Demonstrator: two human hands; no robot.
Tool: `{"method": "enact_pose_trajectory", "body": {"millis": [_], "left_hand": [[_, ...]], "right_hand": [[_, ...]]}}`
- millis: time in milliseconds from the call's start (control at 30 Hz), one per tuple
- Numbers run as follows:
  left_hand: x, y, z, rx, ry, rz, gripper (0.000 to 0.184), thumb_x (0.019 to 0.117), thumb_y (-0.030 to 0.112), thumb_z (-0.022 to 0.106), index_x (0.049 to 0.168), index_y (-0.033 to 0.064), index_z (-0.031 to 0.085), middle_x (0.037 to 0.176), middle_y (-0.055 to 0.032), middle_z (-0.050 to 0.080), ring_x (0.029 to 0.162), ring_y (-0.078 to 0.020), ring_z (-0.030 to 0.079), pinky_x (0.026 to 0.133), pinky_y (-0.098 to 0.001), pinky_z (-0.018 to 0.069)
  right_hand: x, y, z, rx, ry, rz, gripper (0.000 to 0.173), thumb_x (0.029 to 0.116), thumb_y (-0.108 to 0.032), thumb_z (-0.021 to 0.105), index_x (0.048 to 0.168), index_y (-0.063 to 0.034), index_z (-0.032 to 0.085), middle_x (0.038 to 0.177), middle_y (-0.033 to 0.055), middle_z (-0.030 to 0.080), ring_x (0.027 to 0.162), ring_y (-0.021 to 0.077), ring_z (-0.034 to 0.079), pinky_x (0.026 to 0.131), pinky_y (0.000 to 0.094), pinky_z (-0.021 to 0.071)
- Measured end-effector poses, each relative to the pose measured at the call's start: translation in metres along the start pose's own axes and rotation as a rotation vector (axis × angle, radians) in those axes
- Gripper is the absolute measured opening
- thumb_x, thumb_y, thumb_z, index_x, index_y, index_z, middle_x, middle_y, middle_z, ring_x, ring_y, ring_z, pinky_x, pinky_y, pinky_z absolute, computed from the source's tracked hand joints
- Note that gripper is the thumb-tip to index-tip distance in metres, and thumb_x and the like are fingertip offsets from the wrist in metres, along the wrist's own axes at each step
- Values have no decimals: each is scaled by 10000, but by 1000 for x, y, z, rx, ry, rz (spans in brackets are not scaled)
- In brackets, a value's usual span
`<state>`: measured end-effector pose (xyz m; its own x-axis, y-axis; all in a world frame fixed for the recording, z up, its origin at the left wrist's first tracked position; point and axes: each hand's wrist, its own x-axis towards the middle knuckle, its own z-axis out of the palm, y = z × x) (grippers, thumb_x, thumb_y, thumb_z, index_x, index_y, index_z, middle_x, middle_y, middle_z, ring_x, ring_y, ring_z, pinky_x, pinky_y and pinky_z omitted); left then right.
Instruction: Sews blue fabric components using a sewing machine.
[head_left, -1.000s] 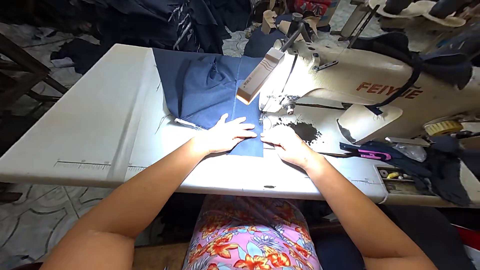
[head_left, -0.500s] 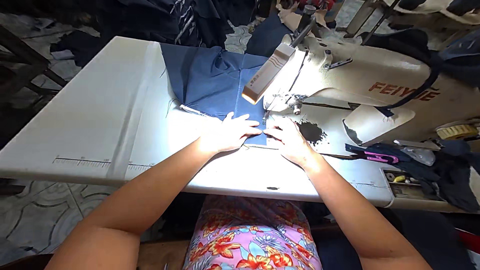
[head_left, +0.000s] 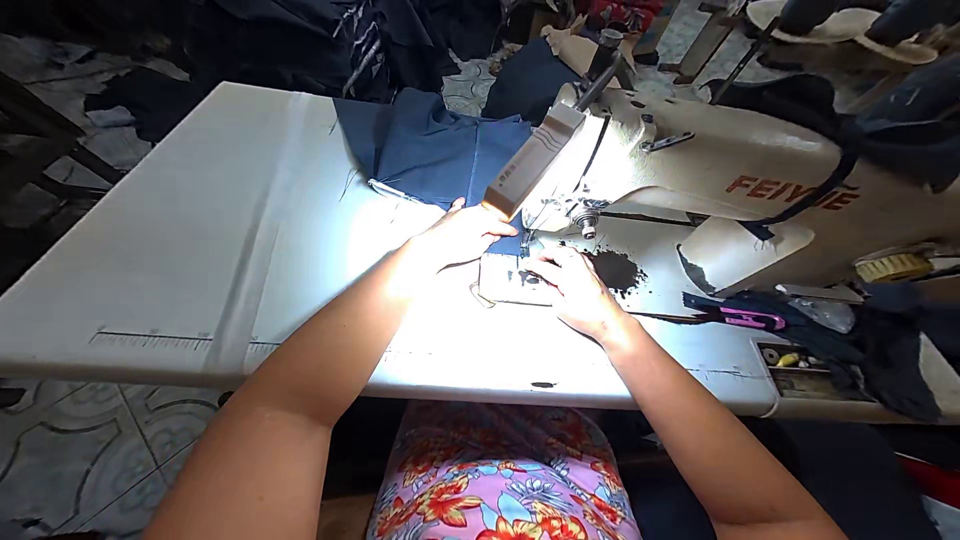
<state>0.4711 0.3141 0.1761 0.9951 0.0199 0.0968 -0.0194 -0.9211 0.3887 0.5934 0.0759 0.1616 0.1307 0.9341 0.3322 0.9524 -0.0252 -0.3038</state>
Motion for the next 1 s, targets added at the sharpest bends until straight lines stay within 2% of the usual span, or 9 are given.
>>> {"method": "enact_pose_trajectory", "body": {"millis": [200, 300, 367, 467, 533, 633, 767, 900, 1000], "left_hand": [[5, 2, -5, 20, 8, -10, 380, 1040, 105, 476, 1310, 207, 723, 1436, -84, 626, 1457, -355, 445, 1162, -711, 217], [18, 1, -1, 89, 73, 13, 319, 1002, 101, 516, 1228, 94, 741, 1371, -154, 656, 1415, -372, 493, 1179, -700, 202], [25, -1, 7, 88, 137, 16, 328, 1021, 197, 511, 1239, 55, 710, 1391, -165, 638, 1438, -365, 467, 1190, -696, 189], [27, 3, 12, 51, 92, -57, 409, 1063, 350, 466, 1333, 120, 670, 1498, -105, 563, 1515, -364, 343, 1166, -759, 142], [28, -3, 18, 36, 61, -83, 455, 1081, 401, 410, 1383, 160, 649, 1568, -54, 499, 1559, -351, 247, 1168, -778, 71], [31, -15, 27, 34, 90, -89, 470, 1075, 461, 400, 1400, 222, 641, 1579, -12, 490, 1560, -335, 250, 1177, -764, 65], [26, -17, 16, 25, 65, -173, 483, 1081, 468, 400, 1507, 286, 537, 1665, -6, 353, 1572, -341, 205, 1168, -767, 52], [5, 9, -23, 13, -22, -351, 483, 1112, 401, 392, 1581, 287, 422, 1689, -54, 294, 1584, -362, 143, 1200, -718, 18], [-4, 15, -39, -74, 29, -482, 466, 1103, 340, 455, 1562, 261, 457, 1682, -63, 309, 1589, -356, 121, 1207, -702, -14]], "right_hand": [[1, -1, 0, 14, -8, 17, 370, 975, -65, 503, 1253, -126, 740, 1274, 149, 671, 1292, 345, 571, 1115, 572, 394], [2, -2, -1, 20, -13, 24, 391, 960, -51, 495, 1257, -122, 738, 1284, 144, 665, 1299, 346, 561, 1116, 581, 385], [1, -2, -2, 2, -10, 14, 385, 967, -50, 498, 1262, -121, 735, 1283, 135, 667, 1293, 333, 569, 1114, 565, 399], [1, -2, -1, -4, -15, 23, 375, 978, -77, 500, 1266, -133, 735, 1284, 127, 661, 1296, 320, 562, 1114, 557, 397], [2, -1, 0, 0, -15, 30, 386, 970, -87, 495, 1269, -142, 734, 1289, 128, 656, 1302, 325, 554, 1114, 561, 394], [1, 1, 1, 46, 14, 32, 392, 964, -85, 485, 1260, -129, 739, 1274, 130, 663, 1284, 324, 567, 1114, 556, 397], [3, 7, 1, 148, 70, 22, 319, 972, -108, 526, 1184, -81, 762, 1214, 119, 695, 1215, 302, 609, 1072, 545, 435], [9, 9, -7, 341, 72, 149, 229, 965, 6, 587, 1135, 30, 739, 1221, 195, 692, 1196, 280, 632, 1061, 424, 479], [20, 8, -18, 431, 34, 320, 247, 982, 62, 554, 1198, 79, 673, 1204, 200, 693, 1093, 184, 664, 982, 327, 519]]}}
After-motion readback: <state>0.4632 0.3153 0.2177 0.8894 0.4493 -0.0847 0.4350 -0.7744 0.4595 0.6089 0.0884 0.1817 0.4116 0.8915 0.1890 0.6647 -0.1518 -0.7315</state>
